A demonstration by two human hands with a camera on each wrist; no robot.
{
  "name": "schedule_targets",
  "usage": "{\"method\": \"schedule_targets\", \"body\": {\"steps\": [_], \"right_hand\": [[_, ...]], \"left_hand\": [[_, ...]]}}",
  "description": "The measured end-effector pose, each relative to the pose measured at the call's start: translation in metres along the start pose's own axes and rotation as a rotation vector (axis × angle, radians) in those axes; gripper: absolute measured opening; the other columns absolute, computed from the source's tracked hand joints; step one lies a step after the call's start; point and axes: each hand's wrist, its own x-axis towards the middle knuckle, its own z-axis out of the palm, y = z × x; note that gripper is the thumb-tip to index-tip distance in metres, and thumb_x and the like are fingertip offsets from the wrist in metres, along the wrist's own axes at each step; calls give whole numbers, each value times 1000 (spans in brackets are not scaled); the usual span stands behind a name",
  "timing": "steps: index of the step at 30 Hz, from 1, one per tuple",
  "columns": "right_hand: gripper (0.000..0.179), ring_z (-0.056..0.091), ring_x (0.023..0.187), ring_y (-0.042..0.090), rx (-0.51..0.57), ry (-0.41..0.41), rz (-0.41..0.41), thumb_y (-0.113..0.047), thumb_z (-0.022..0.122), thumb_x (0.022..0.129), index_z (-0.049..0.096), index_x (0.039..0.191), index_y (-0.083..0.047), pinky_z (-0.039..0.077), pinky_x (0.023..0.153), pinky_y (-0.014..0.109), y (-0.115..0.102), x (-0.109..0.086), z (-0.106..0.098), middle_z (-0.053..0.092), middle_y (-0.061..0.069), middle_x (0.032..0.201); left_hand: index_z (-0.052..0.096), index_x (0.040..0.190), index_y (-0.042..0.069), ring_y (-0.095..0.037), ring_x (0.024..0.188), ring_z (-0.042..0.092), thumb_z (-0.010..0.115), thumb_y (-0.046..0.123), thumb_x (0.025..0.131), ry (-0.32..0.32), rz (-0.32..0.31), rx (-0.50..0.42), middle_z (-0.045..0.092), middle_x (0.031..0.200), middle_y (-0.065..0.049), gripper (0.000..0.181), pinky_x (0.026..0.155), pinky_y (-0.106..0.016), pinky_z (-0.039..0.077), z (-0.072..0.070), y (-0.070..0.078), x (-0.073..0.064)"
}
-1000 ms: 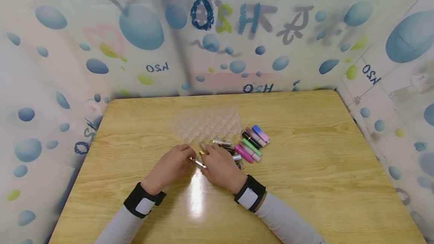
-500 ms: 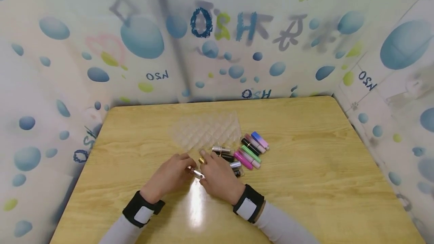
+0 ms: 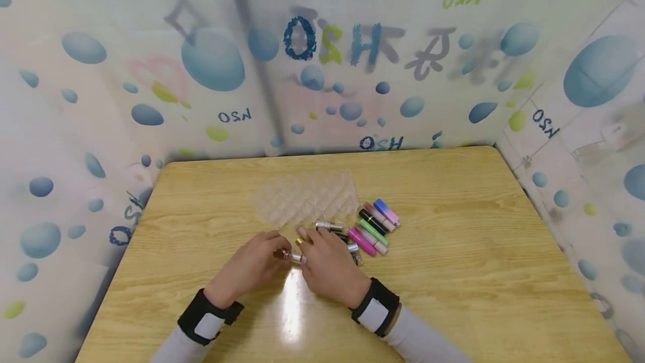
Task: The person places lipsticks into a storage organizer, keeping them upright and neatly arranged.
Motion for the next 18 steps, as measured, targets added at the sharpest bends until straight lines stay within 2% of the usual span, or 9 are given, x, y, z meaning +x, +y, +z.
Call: {"method": "schedule_targets", "body": {"steps": [4, 10, 13, 18], "right_hand": [[39, 56, 85, 13, 91, -4, 34, -24, 77, 83, 76, 117, -5, 52, 73, 32, 6, 0, -4, 62, -2, 96], [16, 54, 77, 10, 386, -25, 137, -17, 77, 86, 71, 100, -15, 49, 65, 24, 12, -3, -10, 60, -1, 88], [17, 59, 77, 13, 520, 2, 148, -12, 78, 85, 69, 99, -13, 54, 66, 27, 15, -6, -12, 62, 1, 88], [18, 65, 82, 8, 664, 41, 140, -5, 75, 88, 70, 105, -7, 61, 73, 30, 17, -8, -13, 65, 0, 94]], "left_hand": [[74, 100, 11, -14, 84, 62, 82, 13, 85, 0, -2, -18, 68, 94, 2, 17, 74, -30, 55, -2, 1, 1], [73, 104, 12, -18, 89, 66, 81, 13, 87, -2, -10, -56, 69, 97, 1, 18, 79, -31, 56, -4, 2, 4], [73, 106, 13, -17, 90, 66, 80, 15, 88, 6, -8, -64, 67, 98, 4, 20, 78, -31, 56, -5, 4, 5], [71, 108, 13, -17, 92, 66, 79, 16, 90, 42, 5, -73, 67, 102, 3, 20, 79, -32, 57, -4, 6, 5]]}}
